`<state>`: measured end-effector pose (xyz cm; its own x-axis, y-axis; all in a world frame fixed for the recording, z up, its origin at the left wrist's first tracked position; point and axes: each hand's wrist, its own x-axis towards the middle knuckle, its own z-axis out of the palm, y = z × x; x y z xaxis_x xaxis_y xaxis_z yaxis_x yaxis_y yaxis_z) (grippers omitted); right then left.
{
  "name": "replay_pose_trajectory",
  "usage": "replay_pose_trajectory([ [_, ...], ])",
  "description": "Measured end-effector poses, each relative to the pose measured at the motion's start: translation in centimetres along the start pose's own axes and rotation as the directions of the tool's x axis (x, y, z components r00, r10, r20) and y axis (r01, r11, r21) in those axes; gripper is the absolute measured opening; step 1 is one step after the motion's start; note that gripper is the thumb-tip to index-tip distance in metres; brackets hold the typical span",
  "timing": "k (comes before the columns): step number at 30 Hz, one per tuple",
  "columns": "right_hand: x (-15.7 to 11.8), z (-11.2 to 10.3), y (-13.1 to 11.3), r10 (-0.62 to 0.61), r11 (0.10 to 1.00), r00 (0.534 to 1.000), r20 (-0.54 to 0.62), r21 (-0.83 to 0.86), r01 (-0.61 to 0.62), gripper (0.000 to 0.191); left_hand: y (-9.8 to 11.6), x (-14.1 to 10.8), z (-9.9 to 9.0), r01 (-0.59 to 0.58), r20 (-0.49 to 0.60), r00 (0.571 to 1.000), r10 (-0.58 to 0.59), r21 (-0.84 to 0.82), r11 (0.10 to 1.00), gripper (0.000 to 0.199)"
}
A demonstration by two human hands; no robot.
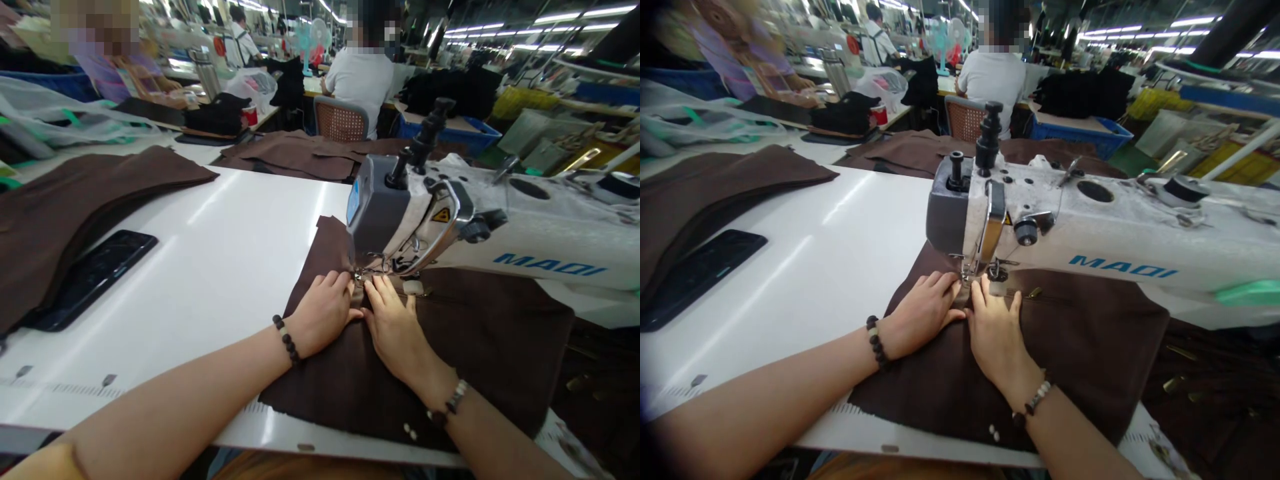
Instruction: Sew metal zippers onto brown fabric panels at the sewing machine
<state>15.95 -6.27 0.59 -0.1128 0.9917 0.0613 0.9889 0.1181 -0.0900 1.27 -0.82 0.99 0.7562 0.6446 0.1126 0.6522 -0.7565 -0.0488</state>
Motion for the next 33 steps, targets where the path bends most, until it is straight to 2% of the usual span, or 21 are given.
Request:
replay_pose_trajectory([
  [4,-0.2,0.8,0.5,-0.05,0.994,0.997,-0.055,0.094,0.055,0.043,0.3,0.0,0.0,0.034,-0.017,0.999,-0.034,-0.013,0.999,0.052],
  [7,-0.1,0.7,1.2,-0.089,0.988,0.995,-0.044,0.119,0.093,0.043,0.4,0.1,0.0,0.049,-0.004,0.999,-0.049,-0.039,0.998,0.052],
  [18,0.3,0.2,2.1,-0.125,0.969,0.992,0.022,0.218,0.117,0.041,0.1,0.1,0.0,0.071,0.02,0.997,-0.07,-0.089,0.994,0.055],
  [33,0.6,0.4,2.0,-0.124,0.98,0.992,0.005,0.157,0.122,0.041,0.0,0.5,-0.1,0.074,0.034,0.997,-0.071,-0.095,0.993,0.055],
])
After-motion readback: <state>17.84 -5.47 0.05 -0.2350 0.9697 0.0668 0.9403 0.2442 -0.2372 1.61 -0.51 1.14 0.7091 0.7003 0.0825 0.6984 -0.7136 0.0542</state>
